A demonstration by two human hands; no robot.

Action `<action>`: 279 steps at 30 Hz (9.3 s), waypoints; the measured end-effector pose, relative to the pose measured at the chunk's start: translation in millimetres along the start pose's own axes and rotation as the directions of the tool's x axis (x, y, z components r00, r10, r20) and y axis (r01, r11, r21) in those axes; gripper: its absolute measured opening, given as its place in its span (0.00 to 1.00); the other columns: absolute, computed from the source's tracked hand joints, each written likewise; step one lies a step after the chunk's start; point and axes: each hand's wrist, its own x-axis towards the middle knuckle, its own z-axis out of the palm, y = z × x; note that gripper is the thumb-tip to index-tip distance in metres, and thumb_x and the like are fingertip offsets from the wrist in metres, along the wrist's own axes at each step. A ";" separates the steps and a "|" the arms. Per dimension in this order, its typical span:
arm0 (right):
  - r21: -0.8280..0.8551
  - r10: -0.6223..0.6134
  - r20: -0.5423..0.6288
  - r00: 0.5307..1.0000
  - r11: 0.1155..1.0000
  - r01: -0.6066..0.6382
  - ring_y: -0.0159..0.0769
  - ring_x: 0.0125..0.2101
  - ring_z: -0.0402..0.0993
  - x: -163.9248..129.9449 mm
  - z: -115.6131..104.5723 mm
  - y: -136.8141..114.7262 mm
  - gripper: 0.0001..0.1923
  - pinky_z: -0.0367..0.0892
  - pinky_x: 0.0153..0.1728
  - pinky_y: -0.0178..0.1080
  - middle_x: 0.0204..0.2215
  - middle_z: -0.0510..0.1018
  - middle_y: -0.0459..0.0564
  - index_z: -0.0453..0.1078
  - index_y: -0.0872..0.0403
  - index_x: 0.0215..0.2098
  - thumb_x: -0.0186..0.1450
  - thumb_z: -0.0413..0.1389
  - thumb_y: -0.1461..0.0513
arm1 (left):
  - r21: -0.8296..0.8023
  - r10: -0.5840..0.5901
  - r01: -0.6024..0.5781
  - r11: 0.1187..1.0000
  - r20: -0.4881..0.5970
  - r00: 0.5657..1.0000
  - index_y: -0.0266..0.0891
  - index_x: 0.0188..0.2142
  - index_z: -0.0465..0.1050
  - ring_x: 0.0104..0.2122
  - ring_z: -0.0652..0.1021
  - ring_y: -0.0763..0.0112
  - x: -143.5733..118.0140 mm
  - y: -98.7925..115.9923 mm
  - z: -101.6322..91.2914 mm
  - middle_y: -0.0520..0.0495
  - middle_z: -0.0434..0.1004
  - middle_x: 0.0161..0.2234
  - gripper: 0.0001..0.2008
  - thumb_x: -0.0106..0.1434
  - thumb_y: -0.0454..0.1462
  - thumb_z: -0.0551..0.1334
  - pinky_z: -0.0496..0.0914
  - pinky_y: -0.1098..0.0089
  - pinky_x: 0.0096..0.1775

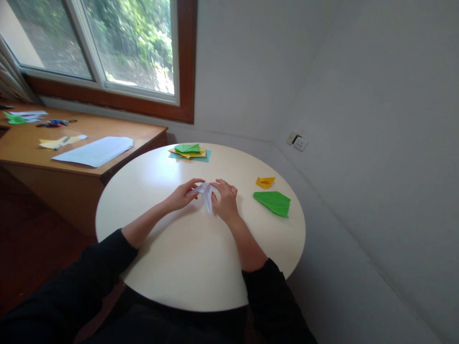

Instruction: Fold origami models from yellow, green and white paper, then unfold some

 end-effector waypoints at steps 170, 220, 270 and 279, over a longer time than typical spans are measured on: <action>0.897 0.576 0.281 0.768 0.126 -0.423 0.30 0.34 0.69 3.8 9.4 7.5 0.21 0.64 0.38 0.34 0.32 0.72 0.41 0.67 0.50 0.38 0.45 0.59 0.65 | -0.807 -0.439 0.436 0.399 0.249 0.863 0.34 0.33 0.71 0.27 0.75 0.68 1.5 11.1 0.9 0.45 0.77 0.28 0.12 0.46 0.33 0.65 0.69 0.70 0.31; 0.900 0.662 0.380 0.645 -0.104 -0.423 0.29 0.26 0.71 5.3 7.1 15.5 0.32 0.66 0.28 0.32 0.25 0.74 0.39 0.59 0.48 0.48 0.45 0.56 0.68 | -0.827 -0.369 0.411 0.383 0.272 0.889 0.34 0.38 0.68 0.27 0.76 0.73 0.7 5.9 3.3 0.46 0.76 0.29 0.15 0.49 0.28 0.63 0.69 0.73 0.32; 0.942 0.729 0.275 0.627 -0.073 -0.327 0.28 0.26 0.70 8.9 8.8 10.2 0.27 0.66 0.29 0.32 0.24 0.73 0.39 0.62 0.50 0.44 0.45 0.58 0.68 | -0.533 -0.387 0.266 0.803 -0.127 0.913 0.34 0.23 0.70 0.22 0.69 0.76 -3.5 8.3 15.4 0.51 0.71 0.19 0.12 0.46 0.41 0.66 0.64 0.73 0.27; 0.966 0.722 0.213 0.658 -0.052 -0.255 0.27 0.27 0.71 8.3 14.0 16.3 0.26 0.67 0.33 0.33 0.24 0.72 0.38 0.62 0.49 0.43 0.46 0.59 0.68 | -0.453 -0.324 0.194 0.870 -0.229 0.918 0.35 0.21 0.67 0.21 0.66 0.78 -0.3 5.0 10.7 0.53 0.69 0.18 0.12 0.47 0.42 0.64 0.57 0.75 0.25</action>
